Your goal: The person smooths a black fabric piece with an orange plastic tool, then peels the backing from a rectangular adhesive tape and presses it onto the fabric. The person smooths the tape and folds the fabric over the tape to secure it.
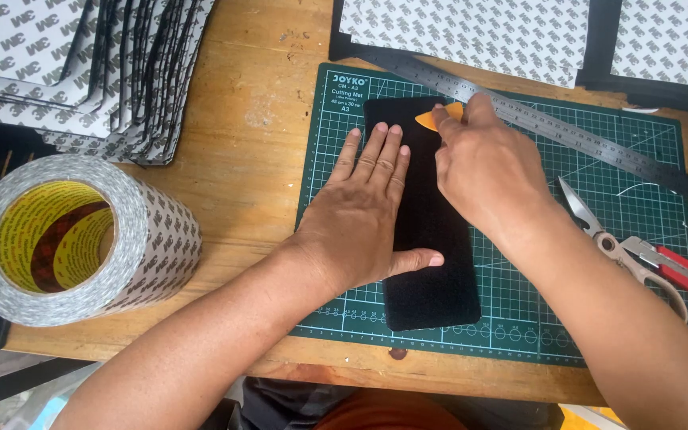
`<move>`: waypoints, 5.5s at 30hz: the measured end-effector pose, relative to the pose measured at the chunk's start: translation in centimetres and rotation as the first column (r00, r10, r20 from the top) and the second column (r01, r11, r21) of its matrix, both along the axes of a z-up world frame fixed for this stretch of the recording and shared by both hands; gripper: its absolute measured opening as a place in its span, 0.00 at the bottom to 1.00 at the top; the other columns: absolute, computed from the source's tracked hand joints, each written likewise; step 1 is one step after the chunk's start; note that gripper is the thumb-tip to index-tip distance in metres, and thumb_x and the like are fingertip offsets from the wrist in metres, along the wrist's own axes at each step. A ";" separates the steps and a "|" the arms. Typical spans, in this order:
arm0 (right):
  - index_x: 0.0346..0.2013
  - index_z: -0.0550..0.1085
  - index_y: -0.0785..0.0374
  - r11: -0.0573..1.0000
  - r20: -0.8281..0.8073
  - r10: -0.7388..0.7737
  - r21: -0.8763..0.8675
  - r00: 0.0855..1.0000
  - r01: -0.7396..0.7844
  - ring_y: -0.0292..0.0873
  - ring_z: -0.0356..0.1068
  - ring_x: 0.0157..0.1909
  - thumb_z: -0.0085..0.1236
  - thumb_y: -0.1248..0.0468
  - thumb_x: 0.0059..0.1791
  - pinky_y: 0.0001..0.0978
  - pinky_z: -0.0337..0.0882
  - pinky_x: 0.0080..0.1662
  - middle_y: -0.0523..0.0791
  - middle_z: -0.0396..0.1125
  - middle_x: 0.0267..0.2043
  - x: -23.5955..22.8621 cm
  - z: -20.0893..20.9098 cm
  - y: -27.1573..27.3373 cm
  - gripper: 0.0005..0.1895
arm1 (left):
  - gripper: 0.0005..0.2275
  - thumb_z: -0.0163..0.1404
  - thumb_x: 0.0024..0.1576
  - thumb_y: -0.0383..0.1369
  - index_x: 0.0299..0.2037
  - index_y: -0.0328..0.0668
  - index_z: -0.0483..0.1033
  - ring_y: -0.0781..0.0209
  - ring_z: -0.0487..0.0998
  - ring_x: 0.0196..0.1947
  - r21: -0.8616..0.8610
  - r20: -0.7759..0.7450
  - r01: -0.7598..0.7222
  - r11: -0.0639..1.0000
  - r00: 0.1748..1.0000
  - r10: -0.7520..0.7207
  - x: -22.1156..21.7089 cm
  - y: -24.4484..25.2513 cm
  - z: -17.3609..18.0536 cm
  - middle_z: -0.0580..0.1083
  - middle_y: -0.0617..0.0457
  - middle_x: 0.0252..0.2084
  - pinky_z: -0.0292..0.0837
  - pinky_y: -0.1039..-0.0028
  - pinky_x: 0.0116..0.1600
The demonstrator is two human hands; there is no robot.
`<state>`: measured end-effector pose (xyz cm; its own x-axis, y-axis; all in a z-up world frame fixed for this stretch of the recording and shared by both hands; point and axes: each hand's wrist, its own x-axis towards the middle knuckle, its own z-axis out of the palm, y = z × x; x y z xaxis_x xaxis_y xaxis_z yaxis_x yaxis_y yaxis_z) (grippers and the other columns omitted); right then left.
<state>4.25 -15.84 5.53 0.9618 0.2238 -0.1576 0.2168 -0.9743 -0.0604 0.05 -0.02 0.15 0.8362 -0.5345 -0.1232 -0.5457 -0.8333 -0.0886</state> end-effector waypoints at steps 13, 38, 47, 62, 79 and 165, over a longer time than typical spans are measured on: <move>0.72 0.64 0.55 0.995 -0.032 0.101 0.013 0.994 -0.101 0.47 0.72 0.27 0.44 0.61 0.56 0.42 0.79 0.29 0.49 0.60 0.59 0.7 0.5 0.8 0.27 | 0.58 0.19 0.49 0.81 0.74 0.32 0.39 0.38 0.30 0.78 0.025 -0.010 -0.014 1.000 1.000 0.014 -0.1 0.0 0.2 0.39 0.34 0.78 0.19 0.46 0.76; 0.76 0.52 0.43 0.937 -0.293 0.116 -0.285 0.949 -0.203 0.35 0.73 0.29 0.42 0.56 0.54 0.33 0.84 0.23 0.37 0.62 0.42 -10.9 1.8 -5.4 0.33 | 0.54 0.17 0.53 0.77 0.74 0.30 0.38 0.38 0.30 0.78 -0.005 -0.100 -0.013 1.000 0.995 0.012 0.2 0.3 1.2 0.36 0.33 0.78 0.20 0.46 0.75; 0.65 0.69 0.41 0.983 -0.129 0.168 -0.056 0.977 -0.176 0.49 0.76 0.26 0.44 0.55 0.52 0.53 0.77 0.24 0.38 0.62 0.45 -9.6 3.0 -3.7 0.25 | 0.23 0.34 0.65 0.36 0.70 0.38 0.62 0.42 0.55 0.74 -0.270 0.124 0.124 0.955 0.988 -0.093 2.0 2.3 -1.1 0.58 0.38 0.74 0.46 0.52 0.75; 0.77 0.47 0.53 0.935 -0.435 0.313 -0.013 0.844 -0.353 0.46 0.74 0.41 0.42 0.61 0.54 0.43 0.86 0.33 0.46 0.56 0.57 -16.0 0.4 -2.6 0.36 | 0.23 0.31 0.67 0.38 0.72 0.40 0.58 0.45 0.50 0.77 -0.187 0.112 0.098 0.977 0.991 -0.078 2.1 2.0 -1.7 0.55 0.40 0.76 0.32 0.43 0.76; 0.57 0.71 0.52 0.960 0.078 -0.091 -0.258 0.993 0.108 0.47 0.73 0.54 0.40 0.54 0.57 0.47 0.81 0.38 0.43 0.73 0.50 -10.3 -0.5 -11.7 0.17 | 0.22 0.35 0.67 0.35 0.70 0.35 0.61 0.40 0.57 0.74 -0.253 0.239 0.160 0.954 0.966 -0.099 1.4 2.2 -1.3 0.61 0.35 0.72 0.40 0.43 0.76; 0.71 0.56 0.68 -0.069 0.012 0.203 0.998 0.979 0.002 0.48 0.63 0.67 0.52 0.70 0.53 0.41 0.67 0.68 0.55 0.62 0.65 -8.7 -1.6 -4.6 0.31 | 0.11 0.49 0.64 0.34 0.55 0.43 0.73 0.75 0.67 0.27 -0.722 -0.625 -0.637 -0.269 0.768 -0.142 2.7 0.6 0.4 0.71 0.62 0.32 0.64 0.82 0.29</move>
